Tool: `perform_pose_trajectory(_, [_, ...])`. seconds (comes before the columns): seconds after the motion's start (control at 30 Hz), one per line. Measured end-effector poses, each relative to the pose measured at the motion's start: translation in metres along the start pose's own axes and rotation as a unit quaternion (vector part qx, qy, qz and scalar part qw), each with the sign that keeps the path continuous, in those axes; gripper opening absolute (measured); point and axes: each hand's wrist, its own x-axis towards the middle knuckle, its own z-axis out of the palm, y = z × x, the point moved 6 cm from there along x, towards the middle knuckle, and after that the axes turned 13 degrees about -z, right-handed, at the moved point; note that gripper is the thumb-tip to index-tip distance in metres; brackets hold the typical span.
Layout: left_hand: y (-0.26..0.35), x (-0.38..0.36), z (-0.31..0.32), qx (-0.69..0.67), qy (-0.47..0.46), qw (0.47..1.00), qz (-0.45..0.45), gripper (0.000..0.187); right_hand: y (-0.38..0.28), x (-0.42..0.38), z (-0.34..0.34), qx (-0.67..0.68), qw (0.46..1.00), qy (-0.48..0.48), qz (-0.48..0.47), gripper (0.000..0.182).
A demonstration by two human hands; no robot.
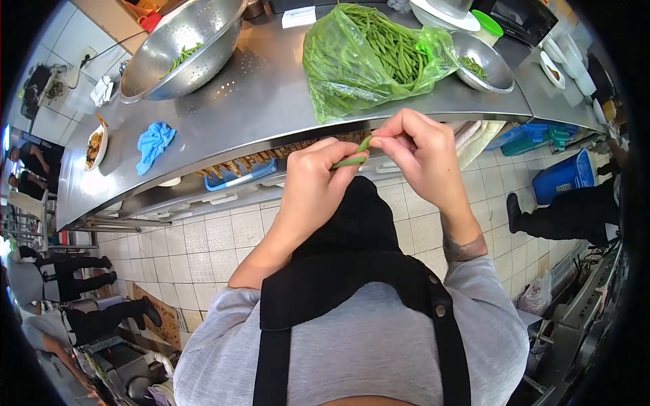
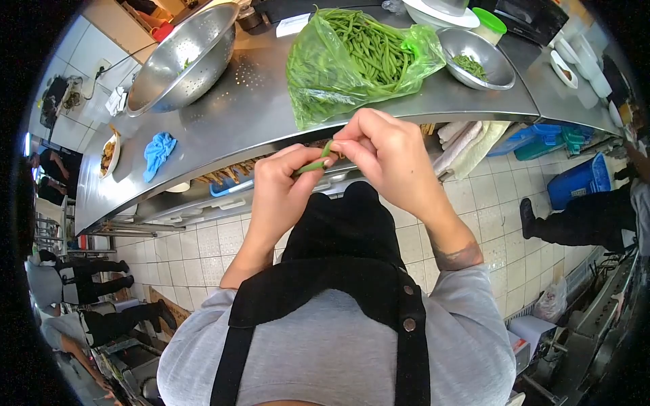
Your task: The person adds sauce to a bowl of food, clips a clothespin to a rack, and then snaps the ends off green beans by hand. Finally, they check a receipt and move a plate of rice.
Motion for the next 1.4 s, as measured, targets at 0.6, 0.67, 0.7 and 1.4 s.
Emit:
perform_pose_trajectory(0.6, [-0.050,0.006,0.003,-0.476,0.030,0.860,-0.183,0.018,0.049,-0.043,0.071,0.434,0.860,-0.016,0.266,0.011])
perform_pose_trajectory(0.67, [-0.051,0.003,0.002,-0.470,0.046,0.866,-0.167,0.018,0.056,-0.045,0.071,0.471,0.840,0.007,0.270,0.011])
perform_pose_trajectory(0.7, [-0.050,0.001,0.001,-0.455,0.051,0.876,-0.154,0.017,0.060,-0.046,0.070,0.506,0.817,0.030,0.275,0.011])
perform_pose_trajectory(1.4, [0.002,-0.028,0.031,-0.161,-0.151,0.966,0.136,0.012,0.122,-0.156,0.108,0.464,0.819,0.104,0.321,0.032])
